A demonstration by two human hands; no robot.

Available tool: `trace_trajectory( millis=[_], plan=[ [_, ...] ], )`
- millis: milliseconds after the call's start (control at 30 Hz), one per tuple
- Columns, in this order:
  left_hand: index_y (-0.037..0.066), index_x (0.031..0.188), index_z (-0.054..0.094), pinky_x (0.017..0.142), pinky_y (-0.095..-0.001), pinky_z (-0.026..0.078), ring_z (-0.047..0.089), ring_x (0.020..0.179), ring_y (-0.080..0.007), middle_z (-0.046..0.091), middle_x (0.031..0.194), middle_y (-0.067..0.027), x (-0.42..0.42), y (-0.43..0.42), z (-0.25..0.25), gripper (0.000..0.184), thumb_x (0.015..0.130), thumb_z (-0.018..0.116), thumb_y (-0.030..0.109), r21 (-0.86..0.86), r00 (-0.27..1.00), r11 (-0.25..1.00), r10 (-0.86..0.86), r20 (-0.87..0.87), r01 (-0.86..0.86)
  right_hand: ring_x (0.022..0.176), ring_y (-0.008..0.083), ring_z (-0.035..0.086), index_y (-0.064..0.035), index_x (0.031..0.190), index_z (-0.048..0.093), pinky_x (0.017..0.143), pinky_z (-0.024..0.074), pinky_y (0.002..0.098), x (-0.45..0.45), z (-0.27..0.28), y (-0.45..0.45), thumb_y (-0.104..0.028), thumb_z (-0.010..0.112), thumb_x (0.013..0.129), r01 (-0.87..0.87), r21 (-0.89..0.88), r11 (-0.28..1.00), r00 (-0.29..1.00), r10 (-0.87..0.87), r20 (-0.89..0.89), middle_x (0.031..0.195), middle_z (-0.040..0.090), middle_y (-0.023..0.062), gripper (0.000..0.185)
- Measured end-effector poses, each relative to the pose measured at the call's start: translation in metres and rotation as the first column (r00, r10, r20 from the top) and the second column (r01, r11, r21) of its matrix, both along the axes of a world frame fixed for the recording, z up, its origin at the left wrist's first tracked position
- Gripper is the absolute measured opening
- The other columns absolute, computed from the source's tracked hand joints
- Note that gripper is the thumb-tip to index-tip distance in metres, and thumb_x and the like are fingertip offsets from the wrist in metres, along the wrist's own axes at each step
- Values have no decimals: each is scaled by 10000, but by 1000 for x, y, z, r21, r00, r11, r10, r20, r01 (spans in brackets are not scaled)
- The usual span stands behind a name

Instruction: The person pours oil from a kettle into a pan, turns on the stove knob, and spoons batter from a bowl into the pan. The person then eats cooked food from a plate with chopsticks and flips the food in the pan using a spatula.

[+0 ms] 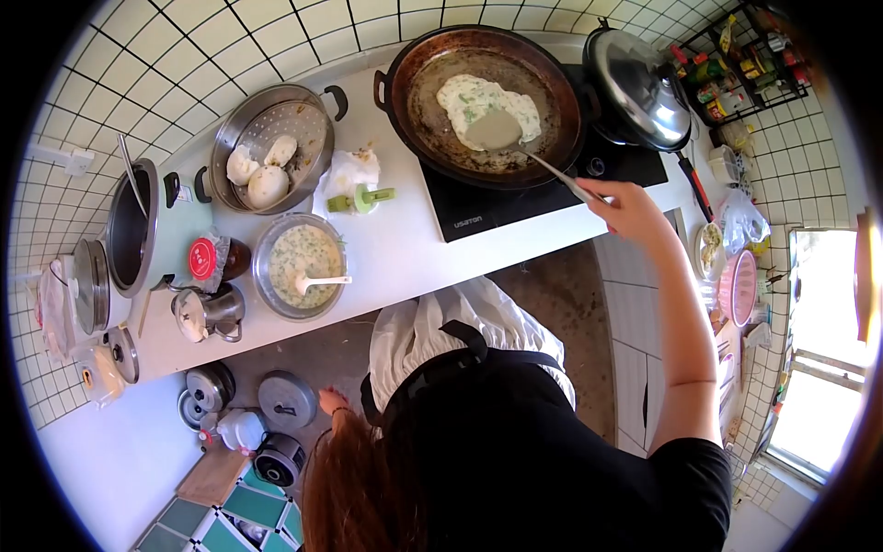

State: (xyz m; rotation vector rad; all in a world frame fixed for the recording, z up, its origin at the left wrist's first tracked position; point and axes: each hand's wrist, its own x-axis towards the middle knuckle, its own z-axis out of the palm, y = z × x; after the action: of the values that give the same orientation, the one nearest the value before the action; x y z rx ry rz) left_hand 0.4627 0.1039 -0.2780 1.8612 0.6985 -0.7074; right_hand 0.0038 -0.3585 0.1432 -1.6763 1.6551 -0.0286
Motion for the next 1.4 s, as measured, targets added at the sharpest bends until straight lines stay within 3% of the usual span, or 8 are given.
trace_trajectory(
  millis=[133, 467, 667, 867, 967, 1100, 1200, 1400],
  plan=[
    [76, 727, 518, 382, -295, 295, 386, 438, -146, 435, 565, -11, -2, 1, -9, 258, 799, 424, 306, -28, 999, 999, 45, 23, -44, 487, 85, 485, -159, 1236, 587, 502, 424, 253, -25, 12, 24, -153, 556, 867, 63, -11, 998, 998, -63, -12, 604, 551, 32, 370],
    [62, 728, 529, 389, -296, 292, 376, 430, -141, 426, 539, -9, -14, -44, 36, 239, 798, 417, 261, 40, 993, 994, -102, 62, 100, 467, 73, 462, -172, 1235, 590, 467, 387, 243, -39, 10, 32, -181, 585, 870, 175, -46, 983, 984, -176, -16, 556, 519, 14, 365],
    [50, 772, 546, 387, -291, 294, 381, 430, -137, 430, 544, -9, -17, -34, 30, 268, 811, 411, 279, 65, 995, 997, -46, 86, 41, 513, 134, 502, -189, 1243, 582, 546, 435, 291, -50, -21, 22, -205, 612, 857, 68, -217, 974, 990, -93, -107, 572, 536, 56, 388],
    [54, 772, 540, 380, -292, 289, 377, 428, -142, 419, 542, -9, -18, -5, 20, 270, 813, 418, 291, 25, 998, 999, 18, 65, -19, 548, 167, 534, -224, 1235, 586, 598, 459, 299, -72, -56, 11, -236, 647, 825, -43, -266, 963, 985, -4, -175, 645, 595, 103, 415],
    [58, 767, 532, 377, -292, 282, 373, 427, -141, 410, 539, -7, -25, -9, 30, 255, 805, 418, 284, 80, 997, 996, 20, 75, -26, 552, 173, 540, -214, 1229, 591, 605, 463, 302, -82, -64, 6, -237, 655, 815, -29, -308, 951, 988, -19, -151, 665, 610, 109, 420],
    [63, 767, 528, 375, -293, 278, 371, 431, -141, 407, 539, -7, -31, -10, 30, 241, 795, 420, 276, 63, 996, 996, 55, 74, -60, 504, 77, 342, -171, 1254, 571, 481, 333, 260, -97, -72, -4, -160, 638, 834, -1, -392, 920, 993, -45, -108, 547, 428, 0, 425],
    [64, 772, 528, 376, -293, 277, 371, 433, -141, 407, 540, -6, -38, -18, 37, 238, 793, 421, 276, 60, 996, 996, 54, 74, -58, 510, 126, 460, -177, 1229, 588, 539, 418, 276, -101, -77, -12, -200, 648, 820, 37, -396, 917, 997, -59, -45, 610, 557, 65, 414],
    [66, 780, 529, 375, -291, 271, 371, 432, -135, 408, 541, -7, -48, -26, 32, 239, 792, 420, 278, 12, 998, 999, 30, 60, -31, 502, 111, 419, -161, 1227, 585, 508, 383, 271, -87, -97, -21, -204, 642, 828, 28, -334, 942, 996, 1, 87, 584, 516, 53, 406]
  ],
)
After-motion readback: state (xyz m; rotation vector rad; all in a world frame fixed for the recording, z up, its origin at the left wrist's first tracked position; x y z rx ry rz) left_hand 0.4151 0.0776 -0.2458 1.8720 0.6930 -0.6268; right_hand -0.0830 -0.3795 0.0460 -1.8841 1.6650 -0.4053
